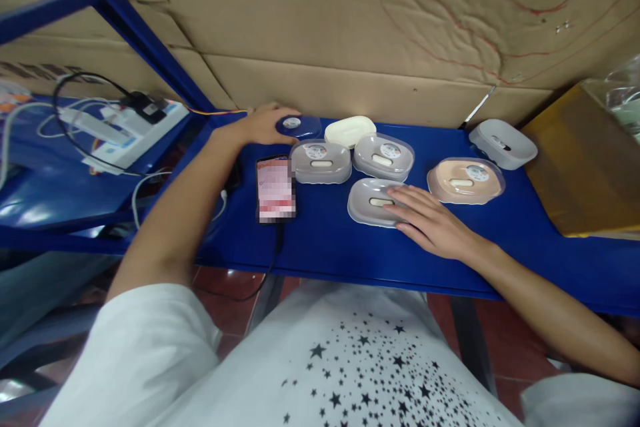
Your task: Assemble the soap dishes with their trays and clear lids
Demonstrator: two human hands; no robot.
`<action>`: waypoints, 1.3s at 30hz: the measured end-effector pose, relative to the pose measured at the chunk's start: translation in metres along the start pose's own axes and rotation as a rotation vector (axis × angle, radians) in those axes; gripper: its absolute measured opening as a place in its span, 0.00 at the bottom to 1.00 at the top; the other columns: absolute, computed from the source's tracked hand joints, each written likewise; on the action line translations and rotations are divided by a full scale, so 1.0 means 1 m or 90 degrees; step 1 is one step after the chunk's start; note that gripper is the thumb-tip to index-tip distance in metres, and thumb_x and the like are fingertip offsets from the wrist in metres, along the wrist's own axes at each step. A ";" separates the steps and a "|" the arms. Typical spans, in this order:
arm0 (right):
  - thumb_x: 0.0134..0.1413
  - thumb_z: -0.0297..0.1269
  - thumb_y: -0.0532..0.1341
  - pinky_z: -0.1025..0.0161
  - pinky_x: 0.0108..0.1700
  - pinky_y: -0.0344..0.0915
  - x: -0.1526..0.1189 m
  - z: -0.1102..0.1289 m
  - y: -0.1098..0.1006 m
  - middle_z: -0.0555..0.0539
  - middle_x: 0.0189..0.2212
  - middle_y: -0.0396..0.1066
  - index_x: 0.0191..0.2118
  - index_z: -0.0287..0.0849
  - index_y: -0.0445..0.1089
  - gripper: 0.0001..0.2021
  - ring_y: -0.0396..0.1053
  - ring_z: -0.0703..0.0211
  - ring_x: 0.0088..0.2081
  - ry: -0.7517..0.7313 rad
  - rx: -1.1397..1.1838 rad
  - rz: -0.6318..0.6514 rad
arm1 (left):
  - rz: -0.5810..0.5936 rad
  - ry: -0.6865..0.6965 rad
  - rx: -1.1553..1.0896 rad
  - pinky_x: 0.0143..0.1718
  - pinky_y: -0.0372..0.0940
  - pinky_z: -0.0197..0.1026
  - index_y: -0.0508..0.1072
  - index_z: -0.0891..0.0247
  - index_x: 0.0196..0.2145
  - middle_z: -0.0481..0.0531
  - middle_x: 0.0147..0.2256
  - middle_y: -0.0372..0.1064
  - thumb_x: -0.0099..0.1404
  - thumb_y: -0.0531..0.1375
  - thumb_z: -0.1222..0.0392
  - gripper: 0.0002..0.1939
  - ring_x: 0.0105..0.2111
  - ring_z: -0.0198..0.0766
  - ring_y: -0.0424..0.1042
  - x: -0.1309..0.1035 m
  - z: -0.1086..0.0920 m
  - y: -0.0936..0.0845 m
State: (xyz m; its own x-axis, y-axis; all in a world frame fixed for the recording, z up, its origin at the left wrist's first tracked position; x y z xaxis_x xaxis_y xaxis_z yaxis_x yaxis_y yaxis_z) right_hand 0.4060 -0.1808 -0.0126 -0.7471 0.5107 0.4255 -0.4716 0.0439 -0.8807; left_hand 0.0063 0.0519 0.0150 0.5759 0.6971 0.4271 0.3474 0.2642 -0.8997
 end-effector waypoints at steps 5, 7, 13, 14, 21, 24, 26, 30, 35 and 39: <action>0.78 0.36 0.62 0.33 0.76 0.67 0.001 0.000 -0.003 0.38 0.75 0.67 0.83 0.52 0.52 0.35 0.66 0.41 0.76 0.032 -0.006 -0.015 | 0.008 -0.115 -0.104 0.46 0.74 0.37 0.74 0.67 0.52 0.42 0.41 0.78 0.72 0.65 0.25 0.37 0.38 0.29 0.69 -0.004 -0.009 -0.025; 0.78 0.39 0.63 0.33 0.75 0.67 0.000 -0.001 -0.008 0.37 0.77 0.64 0.85 0.54 0.42 0.41 0.65 0.39 0.76 0.057 -0.003 -0.042 | -0.035 -0.123 -0.140 0.45 0.76 0.39 0.71 0.65 0.58 0.47 0.48 0.78 0.72 0.64 0.22 0.40 0.39 0.30 0.71 -0.007 -0.038 -0.045; 0.73 0.46 0.69 0.30 0.76 0.65 -0.004 -0.001 -0.025 0.38 0.83 0.50 0.86 0.61 0.33 0.51 0.58 0.32 0.79 0.078 -0.034 -0.105 | -0.018 0.115 -0.205 0.68 0.72 0.61 0.73 0.58 0.62 0.60 0.62 0.72 0.75 0.70 0.38 0.29 0.65 0.53 0.73 -0.040 -0.212 -0.055; 0.73 0.46 0.69 0.30 0.76 0.65 -0.004 -0.001 -0.026 0.39 0.83 0.51 0.86 0.62 0.34 0.51 0.59 0.32 0.79 0.070 -0.039 -0.082 | 0.000 0.120 -0.217 0.69 0.72 0.62 0.71 0.58 0.63 0.62 0.63 0.70 0.77 0.69 0.42 0.27 0.66 0.54 0.72 -0.045 -0.231 -0.044; 0.74 0.45 0.68 0.33 0.76 0.66 -0.009 -0.010 -0.024 0.39 0.76 0.66 0.85 0.58 0.46 0.43 0.63 0.36 0.77 0.068 -0.010 -0.016 | 0.060 0.137 -0.211 0.70 0.72 0.65 0.68 0.61 0.67 0.70 0.69 0.65 0.78 0.69 0.47 0.29 0.70 0.62 0.69 -0.051 -0.251 0.015; 0.75 0.45 0.67 0.33 0.76 0.66 -0.009 -0.012 -0.021 0.37 0.76 0.66 0.85 0.55 0.47 0.42 0.63 0.36 0.77 0.073 -0.001 0.003 | 0.082 0.170 -0.206 0.73 0.67 0.69 0.63 0.63 0.73 0.74 0.73 0.60 0.81 0.64 0.48 0.31 0.75 0.65 0.63 -0.053 -0.246 0.012; 0.75 0.43 0.67 0.33 0.76 0.66 -0.009 -0.011 -0.019 0.39 0.77 0.64 0.85 0.56 0.47 0.42 0.62 0.35 0.77 0.069 -0.007 0.011 | 0.117 0.202 -0.196 0.75 0.62 0.71 0.54 0.62 0.79 0.76 0.78 0.51 0.83 0.62 0.51 0.35 0.80 0.66 0.53 -0.057 -0.245 0.011; 0.76 0.40 0.66 0.32 0.76 0.66 -0.009 -0.010 -0.014 0.42 0.79 0.61 0.85 0.63 0.42 0.43 0.61 0.35 0.78 0.059 -0.034 0.010 | 0.149 0.231 -0.173 0.77 0.57 0.73 0.43 0.60 0.83 0.75 0.81 0.41 0.84 0.59 0.55 0.41 0.82 0.66 0.44 -0.063 -0.241 0.016; 0.76 0.42 0.66 0.32 0.75 0.67 -0.009 -0.010 -0.015 0.39 0.78 0.61 0.85 0.63 0.41 0.44 0.62 0.35 0.77 0.046 -0.059 0.019 | 0.130 0.229 -0.167 0.76 0.60 0.74 0.49 0.58 0.81 0.75 0.81 0.45 0.84 0.60 0.53 0.38 0.81 0.68 0.50 -0.063 -0.239 0.020; 0.78 0.45 0.63 0.35 0.72 0.69 -0.008 -0.008 -0.025 0.39 0.75 0.66 0.84 0.60 0.48 0.39 0.67 0.37 0.74 0.027 -0.043 0.000 | 0.111 0.231 -0.149 0.71 0.66 0.73 0.60 0.60 0.76 0.74 0.75 0.56 0.80 0.64 0.51 0.34 0.74 0.68 0.62 -0.066 -0.244 0.010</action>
State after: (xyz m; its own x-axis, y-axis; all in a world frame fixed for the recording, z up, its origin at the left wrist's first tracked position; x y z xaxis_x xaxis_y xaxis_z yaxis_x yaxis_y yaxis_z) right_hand 0.4275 -0.1786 0.0042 -0.7259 0.5465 0.4177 -0.4377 0.1015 -0.8934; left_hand 0.1522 -0.1540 -0.0004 0.8478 0.4286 0.3125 0.3557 -0.0225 -0.9343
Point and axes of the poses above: each hand's wrist, its own x-axis towards the middle knuckle, its own y-axis out of the palm, z = x × y, the point moved 4 cm from there along x, towards the middle knuckle
